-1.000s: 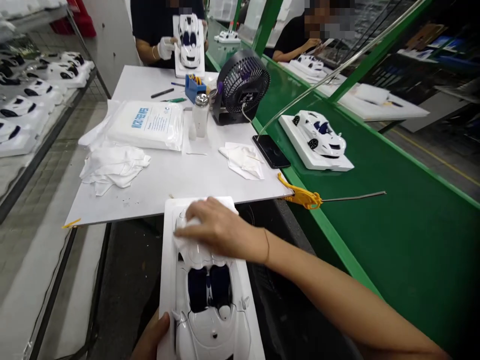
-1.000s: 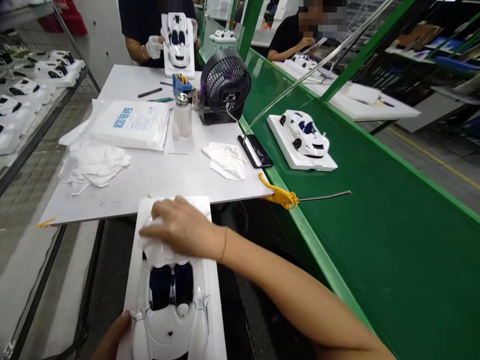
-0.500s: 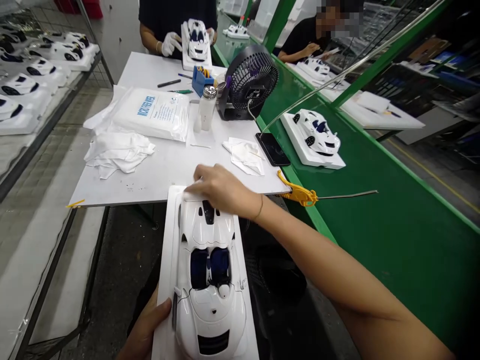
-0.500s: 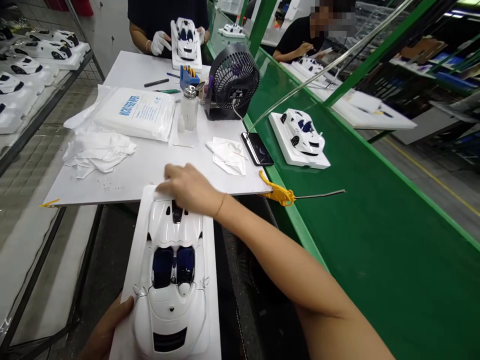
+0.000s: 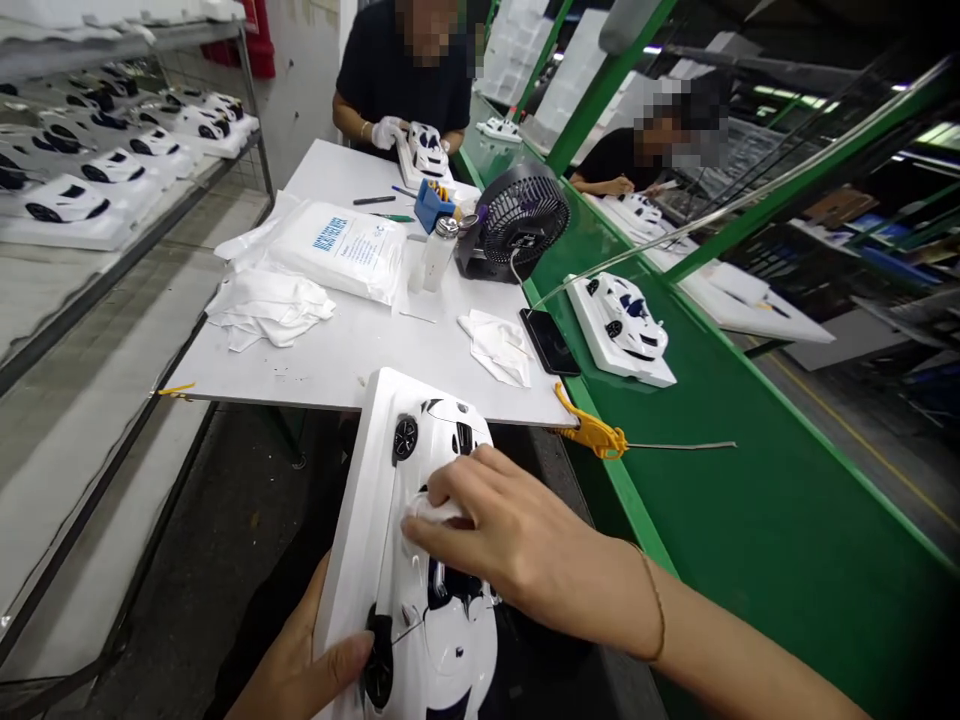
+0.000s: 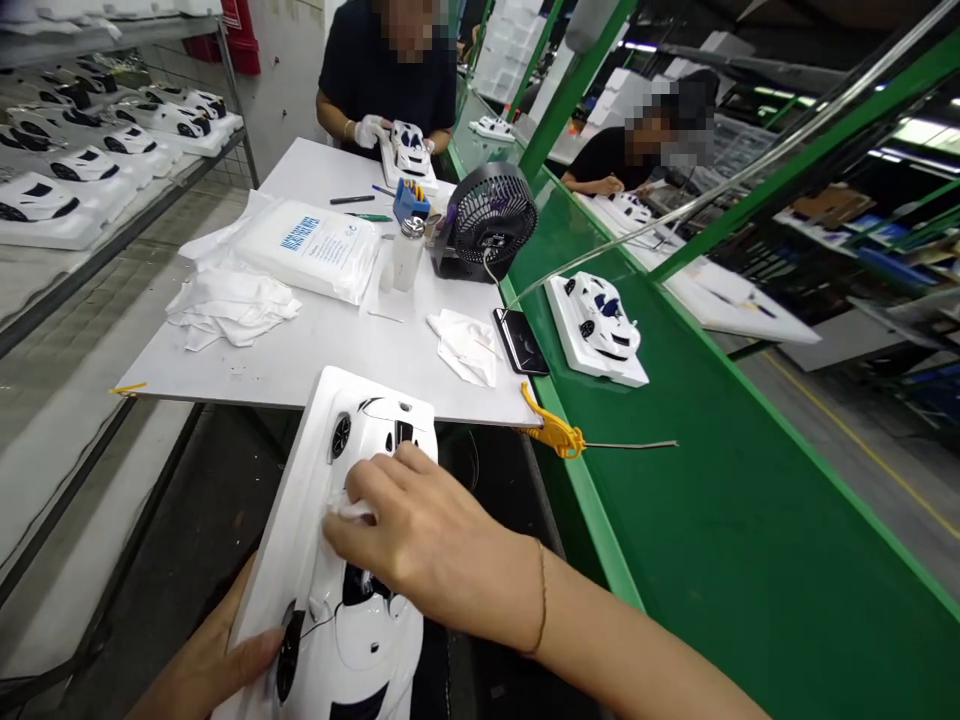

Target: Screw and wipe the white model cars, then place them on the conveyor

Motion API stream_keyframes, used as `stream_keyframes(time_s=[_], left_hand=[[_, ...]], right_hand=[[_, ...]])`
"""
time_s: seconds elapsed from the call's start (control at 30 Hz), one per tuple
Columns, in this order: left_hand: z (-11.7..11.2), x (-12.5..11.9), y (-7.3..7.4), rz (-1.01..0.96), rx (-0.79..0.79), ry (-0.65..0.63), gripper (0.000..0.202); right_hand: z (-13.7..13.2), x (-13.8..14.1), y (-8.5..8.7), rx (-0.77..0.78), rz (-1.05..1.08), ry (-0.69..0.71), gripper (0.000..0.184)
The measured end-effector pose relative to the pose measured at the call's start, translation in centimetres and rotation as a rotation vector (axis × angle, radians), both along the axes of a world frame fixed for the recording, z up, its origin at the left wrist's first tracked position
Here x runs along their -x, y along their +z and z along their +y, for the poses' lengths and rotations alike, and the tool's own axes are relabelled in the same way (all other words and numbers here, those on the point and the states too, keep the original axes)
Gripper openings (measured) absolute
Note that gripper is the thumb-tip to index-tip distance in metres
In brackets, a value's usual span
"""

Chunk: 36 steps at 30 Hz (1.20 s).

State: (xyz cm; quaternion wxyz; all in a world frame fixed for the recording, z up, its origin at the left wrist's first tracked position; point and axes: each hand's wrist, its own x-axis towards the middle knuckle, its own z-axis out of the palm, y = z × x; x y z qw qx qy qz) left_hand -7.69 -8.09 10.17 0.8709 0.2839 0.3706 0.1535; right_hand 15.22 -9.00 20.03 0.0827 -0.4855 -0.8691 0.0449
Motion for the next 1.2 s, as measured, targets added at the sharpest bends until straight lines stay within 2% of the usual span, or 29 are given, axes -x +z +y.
stream_keyframes(time_s=[0.07,0.17,0.23,0.3,0.43,0.5,0.63,0.73,0.83,0.93,1.03,1.1,1.2], left_hand=[[-0.1,-0.3,0.3,-0.051,0.016,0.020,0.063],[-0.3,-0.5,0.5,-0.104,0.056,0.026,0.065],[-0.5,-0.5,0.4,-0.104,0.038,0.019,0.068],[-0.6,-0.5,0.3,-0.092,-0.014,-0.012,0.073],[-0.7,-0.6,0.4,-0.137,-0.140,-0.027,0.068],[-0.8,-0.7,0.7,-0.150,-0.118,0.011,0.063],[-0.9,-1.0,1.5,-0.110,-0.011,0.063,0.065],[-0.7,-1.2,1.8,-0.120,-0.039,0.087,0.069],[-0.1,-1.4,2.3,-0.115,-0.007,0.116,0.070],[0.6,-1.8,2.9,-0.105,0.043,0.153,0.068],[1.4,-2.2,3.3,-0.094,-0.054,0.194,0.067],[1.8,-2.6,3.4,-0.095,-0.122,0.197,0.066],[2.0,-3.1,3.6,-0.075,-0.154,0.191,0.064]], right_hand=[[0.7,-0.8,-0.4,-0.053,-0.047,-0.054,0.034],[2.3,-2.6,-0.6,-0.071,0.054,-0.167,0.042],[2.5,-2.5,-0.3,-0.086,0.061,-0.209,0.042],[1.8,-0.9,0.2,-0.092,-0.027,-0.161,0.036],[0.0,2.5,1.2,0.000,-0.211,0.075,0.019],[0.1,2.4,1.6,-0.007,-0.244,0.058,0.021],[1.6,-0.5,2.0,-0.043,-0.234,-0.113,0.040],[1.8,-1.9,2.1,-0.050,-0.114,-0.172,0.042],[0.8,-1.8,2.1,-0.003,0.103,-0.190,0.039],[-0.8,-1.7,2.5,0.124,0.295,-0.186,0.035],[-1.9,-2.3,3.0,0.250,0.453,-0.171,0.032],[-2.0,-2.6,3.0,0.146,0.551,-0.256,0.032],[-1.2,-1.9,2.1,-0.130,0.630,-0.419,0.031]])
